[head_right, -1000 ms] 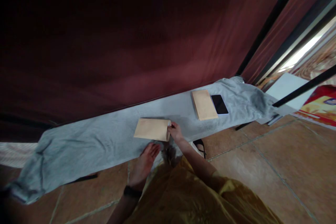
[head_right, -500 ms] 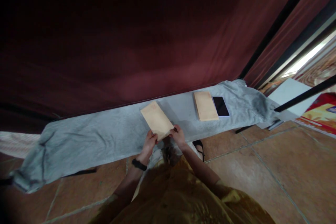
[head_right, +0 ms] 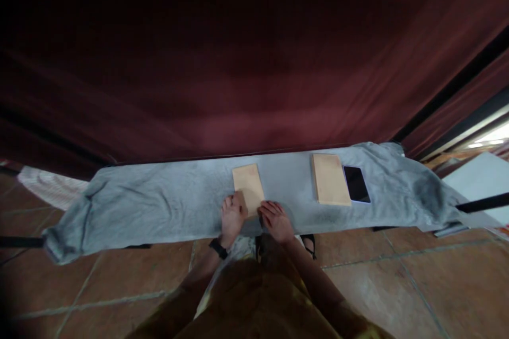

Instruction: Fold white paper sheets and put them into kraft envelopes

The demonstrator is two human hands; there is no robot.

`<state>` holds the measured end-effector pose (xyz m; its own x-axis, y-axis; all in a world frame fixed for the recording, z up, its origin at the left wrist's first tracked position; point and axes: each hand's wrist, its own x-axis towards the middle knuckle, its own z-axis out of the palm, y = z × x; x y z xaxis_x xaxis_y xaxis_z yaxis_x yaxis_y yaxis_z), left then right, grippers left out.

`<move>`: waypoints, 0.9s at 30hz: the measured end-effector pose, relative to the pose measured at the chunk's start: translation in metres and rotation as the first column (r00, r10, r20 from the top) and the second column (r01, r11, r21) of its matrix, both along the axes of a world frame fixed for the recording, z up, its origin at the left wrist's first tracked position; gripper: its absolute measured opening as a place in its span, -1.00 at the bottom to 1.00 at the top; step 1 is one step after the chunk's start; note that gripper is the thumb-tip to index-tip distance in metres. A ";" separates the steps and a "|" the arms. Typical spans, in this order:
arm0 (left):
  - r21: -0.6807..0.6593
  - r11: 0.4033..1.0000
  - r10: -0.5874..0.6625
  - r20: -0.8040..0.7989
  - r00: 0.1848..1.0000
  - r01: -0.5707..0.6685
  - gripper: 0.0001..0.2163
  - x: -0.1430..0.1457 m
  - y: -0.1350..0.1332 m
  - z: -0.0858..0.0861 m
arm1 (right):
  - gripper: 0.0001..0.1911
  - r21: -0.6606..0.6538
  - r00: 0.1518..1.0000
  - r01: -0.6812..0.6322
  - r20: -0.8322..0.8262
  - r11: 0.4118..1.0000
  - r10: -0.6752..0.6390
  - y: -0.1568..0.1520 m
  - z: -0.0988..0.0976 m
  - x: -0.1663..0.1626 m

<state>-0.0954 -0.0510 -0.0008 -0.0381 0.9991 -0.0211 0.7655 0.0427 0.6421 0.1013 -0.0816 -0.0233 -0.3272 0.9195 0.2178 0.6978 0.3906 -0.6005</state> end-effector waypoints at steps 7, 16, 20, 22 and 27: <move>-0.030 0.896 -0.437 -0.229 0.870 0.442 -0.42 0.043 0.060 0.004 | -0.61 0.031 1.000 -0.019 0.022 0.999 0.018 0.001 -0.004 0.000; 0.024 0.898 -0.427 -0.191 0.884 0.439 -0.68 0.026 0.101 0.011 | -0.57 0.031 0.998 -0.048 0.030 0.998 0.048 0.001 -0.008 0.001; 0.030 0.898 -0.425 -0.209 0.881 0.440 -0.66 0.021 0.108 0.012 | -0.57 0.052 0.999 -0.039 0.035 0.998 0.037 0.001 -0.009 0.001; 0.029 0.894 -0.430 -0.222 0.875 0.447 -0.66 0.019 0.108 0.011 | -0.58 0.066 0.999 -0.034 0.040 0.997 0.032 0.001 -0.009 0.001; 0.025 0.874 -0.461 -0.269 0.846 0.485 -0.61 0.016 0.085 -0.001 | -0.61 0.121 0.998 -0.047 0.052 0.992 0.041 0.001 -0.011 0.000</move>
